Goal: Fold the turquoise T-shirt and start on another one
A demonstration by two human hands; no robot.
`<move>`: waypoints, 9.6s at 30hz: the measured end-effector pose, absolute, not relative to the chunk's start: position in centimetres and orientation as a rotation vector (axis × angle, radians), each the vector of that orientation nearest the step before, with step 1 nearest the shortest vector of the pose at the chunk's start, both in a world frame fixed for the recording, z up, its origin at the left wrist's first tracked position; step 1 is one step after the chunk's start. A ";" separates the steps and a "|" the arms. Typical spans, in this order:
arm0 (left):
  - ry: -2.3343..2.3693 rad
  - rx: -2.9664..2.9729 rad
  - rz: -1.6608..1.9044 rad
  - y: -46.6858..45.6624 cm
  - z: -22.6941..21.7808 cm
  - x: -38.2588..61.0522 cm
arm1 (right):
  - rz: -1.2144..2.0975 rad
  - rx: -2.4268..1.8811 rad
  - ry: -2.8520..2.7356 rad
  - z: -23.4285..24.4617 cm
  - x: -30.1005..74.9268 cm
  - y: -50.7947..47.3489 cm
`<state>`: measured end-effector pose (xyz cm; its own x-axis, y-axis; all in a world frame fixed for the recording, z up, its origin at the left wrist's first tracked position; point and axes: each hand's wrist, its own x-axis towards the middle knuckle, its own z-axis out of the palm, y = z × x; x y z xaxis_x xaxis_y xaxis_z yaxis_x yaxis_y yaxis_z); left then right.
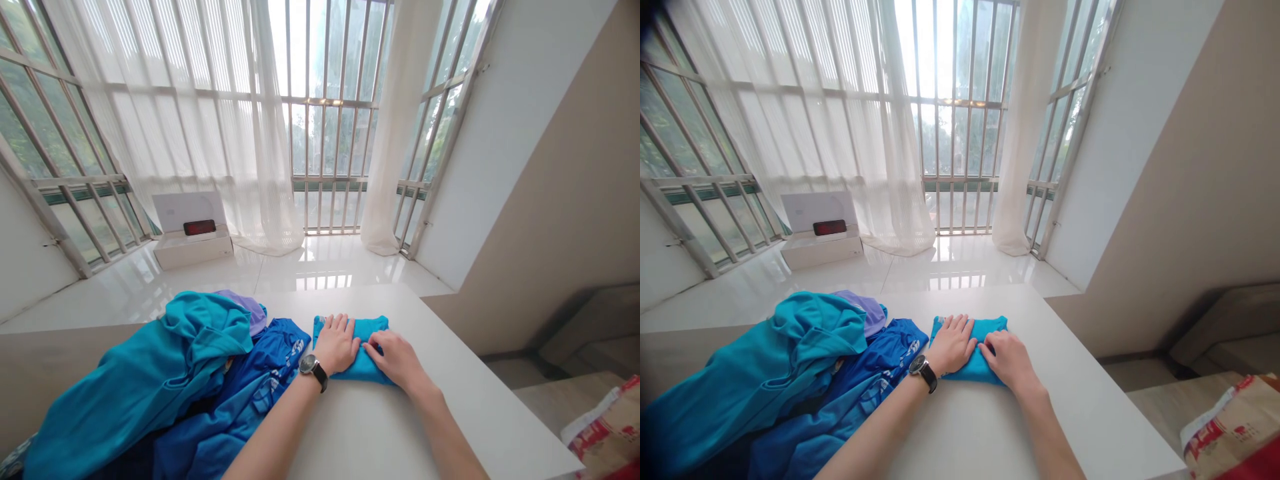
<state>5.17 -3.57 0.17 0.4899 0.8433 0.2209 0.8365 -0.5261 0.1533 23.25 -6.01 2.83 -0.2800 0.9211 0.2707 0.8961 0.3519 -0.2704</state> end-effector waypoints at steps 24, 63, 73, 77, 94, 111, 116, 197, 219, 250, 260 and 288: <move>1.760 2.449 0.415 -4.7 -0.4 3.2 | 0.180 -2.240 -2.070 0.2 20.0 -4.6; 1.029 2.477 0.330 -23.4 2.6 5.2 | 0.782 -1.481 -1.157 -3.2 29.4 -23.0; 0.653 0.916 0.780 -21.2 7.8 2.7 | 0.997 -1.300 -1.126 -0.7 25.4 -23.6; 0.632 0.939 0.752 -22.0 8.7 1.8 | 1.391 -1.080 -1.081 0.4 22.1 -24.5; 0.885 0.699 0.811 -11.5 5.1 5.3 | 1.527 -1.435 -1.177 3.8 25.9 -17.9; 1.140 1.015 1.066 -10.9 2.8 4.6 | 0.901 -1.732 -1.777 2.1 29.0 -17.7; 1.349 1.186 1.139 -11.0 1.8 3.8 | 0.823 -1.788 -1.570 1.0 29.6 -14.9; 1.159 1.951 0.217 1.1 5.2 4.4 | 0.205 -2.202 -1.805 -0.2 19.1 -17.9; 1.029 1.921 0.777 -0.4 2.0 4.6 | 0.226 -2.350 -1.877 2.1 16.7 -19.5; 1.436 2.229 1.131 -12.1 5.8 -5.7 | -0.009 -2.207 -1.990 1.1 22.5 -17.6; 1.208 2.401 0.287 -17.8 3.8 2.6 | 0.024 -2.443 -1.937 0.5 21.1 -18.4; 1.187 2.369 0.179 -14.4 2.9 3.0 | -0.129 -2.454 -1.775 0.1 24.6 -13.8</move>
<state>2.96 -14.40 2.88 0.6152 0.7825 -0.0955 0.7197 -0.5080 0.4732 24.62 -13.85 0.10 0.3128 0.9405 0.1330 0.9498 -0.3104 -0.0391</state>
